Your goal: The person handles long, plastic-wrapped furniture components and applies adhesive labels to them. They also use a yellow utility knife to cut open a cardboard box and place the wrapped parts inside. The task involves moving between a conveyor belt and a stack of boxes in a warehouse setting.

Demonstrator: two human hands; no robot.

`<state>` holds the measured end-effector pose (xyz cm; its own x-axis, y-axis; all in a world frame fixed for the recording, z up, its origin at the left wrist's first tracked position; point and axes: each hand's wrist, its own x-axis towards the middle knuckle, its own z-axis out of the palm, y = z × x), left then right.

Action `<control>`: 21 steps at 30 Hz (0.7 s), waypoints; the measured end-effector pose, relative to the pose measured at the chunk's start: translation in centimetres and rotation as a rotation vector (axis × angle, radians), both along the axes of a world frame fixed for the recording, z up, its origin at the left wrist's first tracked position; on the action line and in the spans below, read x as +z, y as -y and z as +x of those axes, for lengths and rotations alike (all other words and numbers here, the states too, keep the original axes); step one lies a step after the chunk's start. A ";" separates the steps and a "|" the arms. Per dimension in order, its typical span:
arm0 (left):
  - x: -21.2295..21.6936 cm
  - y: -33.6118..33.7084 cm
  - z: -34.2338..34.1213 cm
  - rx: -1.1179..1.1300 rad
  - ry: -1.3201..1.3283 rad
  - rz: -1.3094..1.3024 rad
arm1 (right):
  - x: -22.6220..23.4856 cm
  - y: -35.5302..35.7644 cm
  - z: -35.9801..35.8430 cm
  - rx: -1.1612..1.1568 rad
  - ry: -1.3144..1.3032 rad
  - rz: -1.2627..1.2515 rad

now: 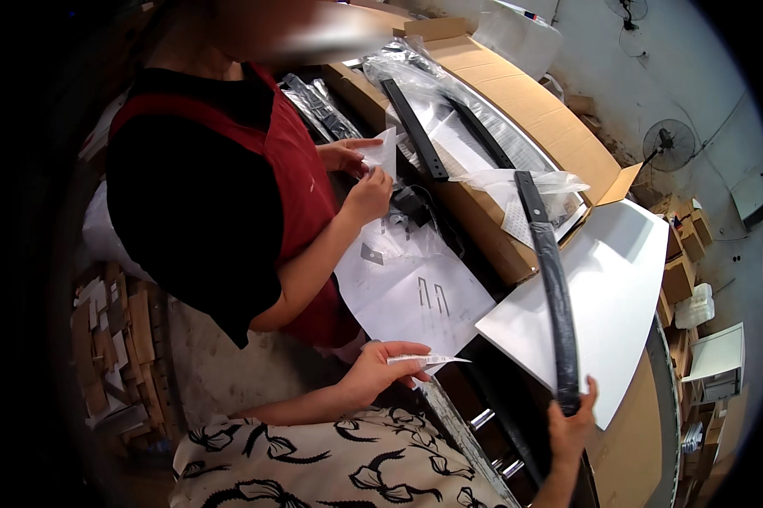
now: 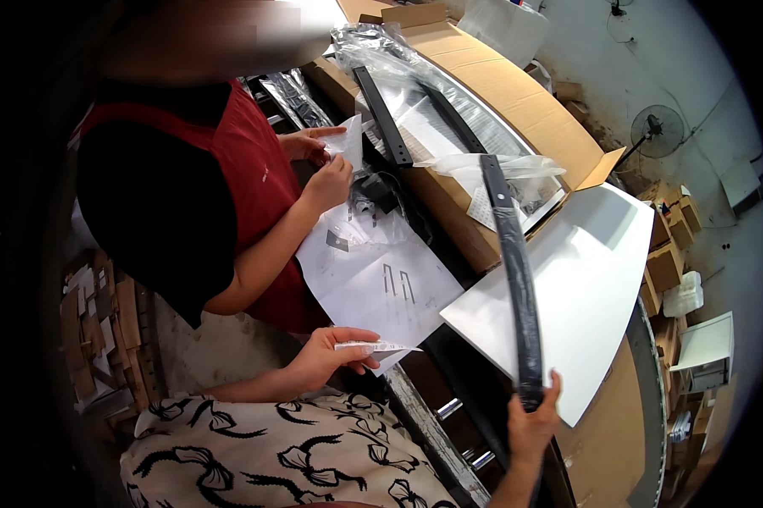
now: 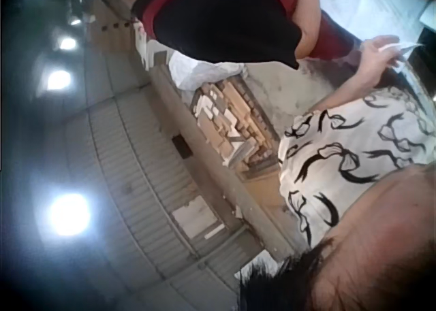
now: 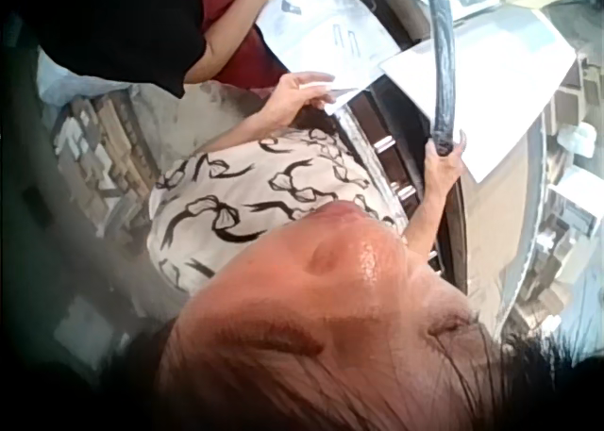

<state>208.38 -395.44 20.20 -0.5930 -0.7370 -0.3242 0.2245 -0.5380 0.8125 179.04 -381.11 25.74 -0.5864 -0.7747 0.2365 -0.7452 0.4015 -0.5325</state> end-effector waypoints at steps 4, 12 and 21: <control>-0.1 0.9 0.7 -0.014 -0.022 -0.053 | 2.6 1.8 -6.6 0.065 -0.159 0.077; 0.1 1.7 3.4 0.017 0.052 -0.036 | 0.1 5.8 -15.9 0.025 -0.080 0.152; 0.4 1.9 5.9 0.026 0.119 -0.113 | 1.4 14.6 -12.9 0.249 -0.148 -0.039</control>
<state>214.25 -397.36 20.59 -0.5354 -0.7875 -0.3053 0.1354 -0.4368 0.8893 166.14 -395.72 27.10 -0.3364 -0.8789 0.3383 -0.8889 0.1778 -0.4222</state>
